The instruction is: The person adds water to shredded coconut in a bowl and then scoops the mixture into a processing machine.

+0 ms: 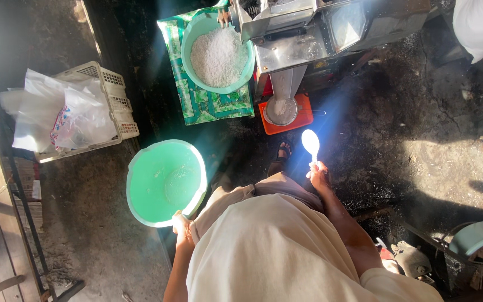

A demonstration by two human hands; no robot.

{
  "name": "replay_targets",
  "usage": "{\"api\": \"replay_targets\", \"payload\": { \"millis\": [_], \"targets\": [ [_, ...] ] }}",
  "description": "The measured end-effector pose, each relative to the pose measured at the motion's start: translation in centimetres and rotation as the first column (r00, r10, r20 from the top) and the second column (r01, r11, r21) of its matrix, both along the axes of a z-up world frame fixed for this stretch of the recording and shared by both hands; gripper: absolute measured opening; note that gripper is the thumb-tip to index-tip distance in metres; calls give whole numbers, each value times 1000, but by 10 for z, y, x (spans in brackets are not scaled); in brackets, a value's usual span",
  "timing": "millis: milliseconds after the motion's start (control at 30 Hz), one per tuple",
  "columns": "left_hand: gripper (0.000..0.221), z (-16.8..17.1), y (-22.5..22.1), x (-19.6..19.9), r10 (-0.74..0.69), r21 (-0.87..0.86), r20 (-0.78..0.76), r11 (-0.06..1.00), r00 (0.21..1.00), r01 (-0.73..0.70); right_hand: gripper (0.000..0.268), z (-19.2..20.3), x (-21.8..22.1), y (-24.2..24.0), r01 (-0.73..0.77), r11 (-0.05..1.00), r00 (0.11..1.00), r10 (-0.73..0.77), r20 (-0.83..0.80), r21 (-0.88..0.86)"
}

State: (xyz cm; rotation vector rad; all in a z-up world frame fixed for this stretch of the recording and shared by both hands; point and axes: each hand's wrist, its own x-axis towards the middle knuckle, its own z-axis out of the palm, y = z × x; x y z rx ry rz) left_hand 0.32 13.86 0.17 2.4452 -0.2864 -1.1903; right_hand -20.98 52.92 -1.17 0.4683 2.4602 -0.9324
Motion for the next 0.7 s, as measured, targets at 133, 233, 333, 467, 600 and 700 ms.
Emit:
{"api": "replay_targets", "payload": {
  "millis": [133,233,333,467,600,700],
  "targets": [
    [33,3,3,9,-228,227,97,953,969,202,30,-7,-1,-1,-18,993,1000,16,-11,-118],
    [38,3,3,14,-273,288,99,928,957,235,28,-10,-2,0,-20,992,1000,22,14,-123],
    [39,3,4,17,-244,289,101,935,964,207,31,-6,-3,0,-39,996,999,41,25,-86],
    [34,6,8,17,-193,210,76,962,978,173,33,-2,-4,-4,-5,994,1000,8,20,-108],
    [88,9,13,7,-351,240,114,918,929,317,19,-7,-4,-3,-38,970,992,8,-124,-242],
    [87,10,15,-3,-262,176,136,956,956,237,23,-2,-4,0,-70,982,990,47,-132,-175]
  ]
}}
